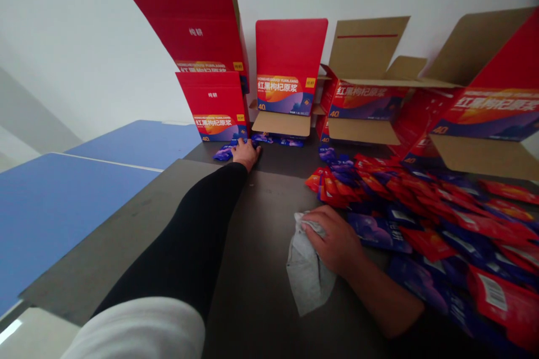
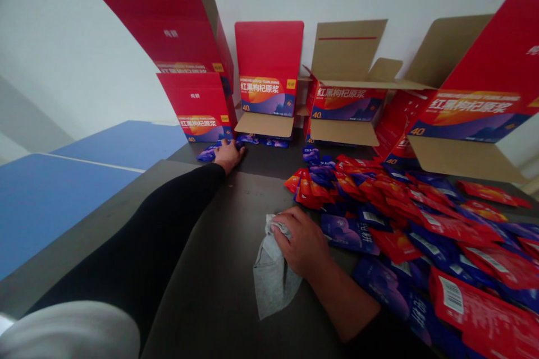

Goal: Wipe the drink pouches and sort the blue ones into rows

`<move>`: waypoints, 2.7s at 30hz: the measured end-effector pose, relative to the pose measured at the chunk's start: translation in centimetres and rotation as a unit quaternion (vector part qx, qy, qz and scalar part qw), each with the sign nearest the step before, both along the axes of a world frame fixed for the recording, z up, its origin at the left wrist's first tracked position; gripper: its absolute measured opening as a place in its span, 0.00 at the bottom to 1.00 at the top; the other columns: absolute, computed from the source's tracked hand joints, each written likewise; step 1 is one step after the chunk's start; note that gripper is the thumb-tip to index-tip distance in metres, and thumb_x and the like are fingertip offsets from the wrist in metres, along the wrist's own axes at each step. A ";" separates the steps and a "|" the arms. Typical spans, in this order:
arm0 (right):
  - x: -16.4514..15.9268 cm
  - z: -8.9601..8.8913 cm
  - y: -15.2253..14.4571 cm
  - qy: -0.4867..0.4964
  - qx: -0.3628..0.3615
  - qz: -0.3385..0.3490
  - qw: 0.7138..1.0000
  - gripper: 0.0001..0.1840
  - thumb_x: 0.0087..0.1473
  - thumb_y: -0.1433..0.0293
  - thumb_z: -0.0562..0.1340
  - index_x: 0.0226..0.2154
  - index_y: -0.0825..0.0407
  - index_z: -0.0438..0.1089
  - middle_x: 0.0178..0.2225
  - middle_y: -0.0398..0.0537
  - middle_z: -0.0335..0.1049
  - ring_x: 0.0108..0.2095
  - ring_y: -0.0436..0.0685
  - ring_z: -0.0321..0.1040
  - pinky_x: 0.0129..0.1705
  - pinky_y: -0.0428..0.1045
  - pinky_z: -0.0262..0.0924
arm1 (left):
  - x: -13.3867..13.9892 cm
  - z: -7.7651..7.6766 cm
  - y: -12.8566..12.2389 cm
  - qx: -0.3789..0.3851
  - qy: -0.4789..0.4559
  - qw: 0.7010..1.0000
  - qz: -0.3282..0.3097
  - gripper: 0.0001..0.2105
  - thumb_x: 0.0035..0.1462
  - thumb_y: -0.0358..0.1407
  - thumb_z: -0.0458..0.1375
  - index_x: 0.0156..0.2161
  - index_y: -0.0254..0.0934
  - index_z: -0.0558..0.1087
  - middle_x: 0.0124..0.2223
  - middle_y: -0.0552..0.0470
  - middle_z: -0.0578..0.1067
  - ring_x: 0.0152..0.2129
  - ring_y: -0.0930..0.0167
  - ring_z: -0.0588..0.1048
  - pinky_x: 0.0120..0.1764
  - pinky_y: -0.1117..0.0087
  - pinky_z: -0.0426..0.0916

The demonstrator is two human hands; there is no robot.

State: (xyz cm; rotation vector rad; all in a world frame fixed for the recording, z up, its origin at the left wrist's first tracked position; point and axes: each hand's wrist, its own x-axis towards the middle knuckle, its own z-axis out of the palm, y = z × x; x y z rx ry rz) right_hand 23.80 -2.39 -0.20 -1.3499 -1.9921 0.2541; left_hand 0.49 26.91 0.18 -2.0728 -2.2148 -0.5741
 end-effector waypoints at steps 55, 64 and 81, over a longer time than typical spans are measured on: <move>-0.4 -0.2 1.4 0.019 0.044 -0.009 0.999 0.11 0.61 0.63 0.58 0.40 0.48 0.75 0.40 0.47 0.72 0.41 0.56 0.71 0.45 0.50 0.65 | -0.1 0.1 -23.5 -0.020 -0.061 0.980 -0.191 0.30 0.50 0.45 0.62 0.58 0.35 0.67 0.54 0.39 0.69 0.55 0.59 0.68 0.59 0.62 0.62; -0.3 0.1 1.4 0.013 0.048 -0.012 0.999 0.12 0.61 0.63 0.57 0.38 0.49 0.74 0.39 0.48 0.72 0.41 0.56 0.70 0.46 0.50 0.64 | 3.4 1.3 -23.6 -0.092 -0.022 0.990 -0.101 0.36 0.55 0.55 0.56 0.67 0.47 0.58 0.61 0.37 0.68 0.59 0.46 0.63 0.54 0.45 0.61; -0.1 -0.6 1.7 0.093 0.200 0.003 0.975 0.10 0.62 0.65 0.57 0.42 0.50 0.72 0.41 0.52 0.69 0.43 0.60 0.70 0.48 0.57 0.69 | 4.8 3.3 -26.1 -0.272 -0.854 0.404 -0.182 0.20 0.61 0.46 0.51 0.46 0.30 0.73 0.40 0.41 0.76 0.31 0.68 0.74 0.31 0.68 0.69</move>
